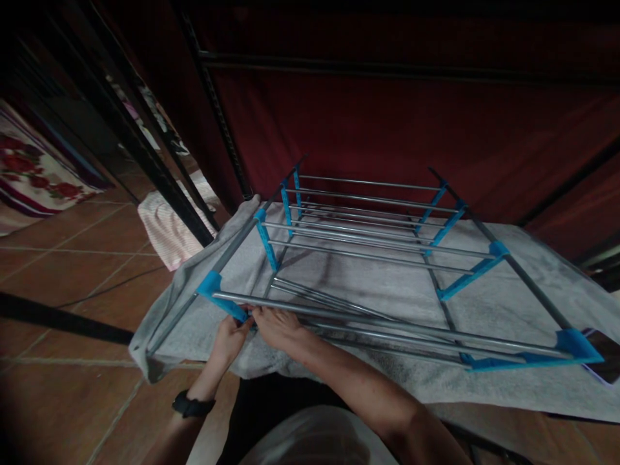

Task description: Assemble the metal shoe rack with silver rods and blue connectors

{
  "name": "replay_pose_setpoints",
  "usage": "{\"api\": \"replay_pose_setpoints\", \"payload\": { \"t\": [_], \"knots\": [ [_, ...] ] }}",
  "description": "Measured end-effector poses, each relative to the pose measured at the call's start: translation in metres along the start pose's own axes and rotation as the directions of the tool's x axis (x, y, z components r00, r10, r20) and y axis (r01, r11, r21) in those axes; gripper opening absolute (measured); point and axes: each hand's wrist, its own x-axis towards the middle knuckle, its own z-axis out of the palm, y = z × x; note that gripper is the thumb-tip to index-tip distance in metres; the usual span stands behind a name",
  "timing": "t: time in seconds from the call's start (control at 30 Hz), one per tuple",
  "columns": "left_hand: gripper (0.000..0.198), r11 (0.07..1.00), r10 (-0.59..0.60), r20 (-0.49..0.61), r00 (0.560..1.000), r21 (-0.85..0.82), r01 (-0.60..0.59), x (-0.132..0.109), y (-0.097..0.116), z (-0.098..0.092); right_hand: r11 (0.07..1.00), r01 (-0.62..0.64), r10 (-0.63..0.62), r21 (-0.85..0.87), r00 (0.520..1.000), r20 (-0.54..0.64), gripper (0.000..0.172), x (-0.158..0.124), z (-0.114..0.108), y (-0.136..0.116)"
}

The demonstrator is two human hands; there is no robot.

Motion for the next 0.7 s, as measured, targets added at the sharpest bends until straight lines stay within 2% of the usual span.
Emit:
{"api": "replay_pose_setpoints", "payload": {
  "t": [0.2, 0.47, 0.7],
  "knots": [
    [0.028, 1.0, 0.015, -0.083, 0.996, 0.023, -0.013, -0.003, 0.0, 0.006, 1.0, -0.024, 0.024, -0.002, 1.0, 0.006, 0.042, 0.0, 0.0, 0.0],
    [0.025, 0.999, -0.025, -0.092, 0.995, -0.027, 0.023, -0.004, -0.004, 0.01, 0.998, -0.066, 0.066, 0.007, 0.998, -0.005, 0.039, 0.0, 0.005, -0.002],
    [0.016, 1.0, -0.003, -0.123, 0.992, -0.015, 0.002, -0.004, -0.005, 0.013, 0.998, -0.053, 0.052, -0.02, 0.998, -0.019, 0.042, -0.003, 0.007, -0.006]
  ]
}}
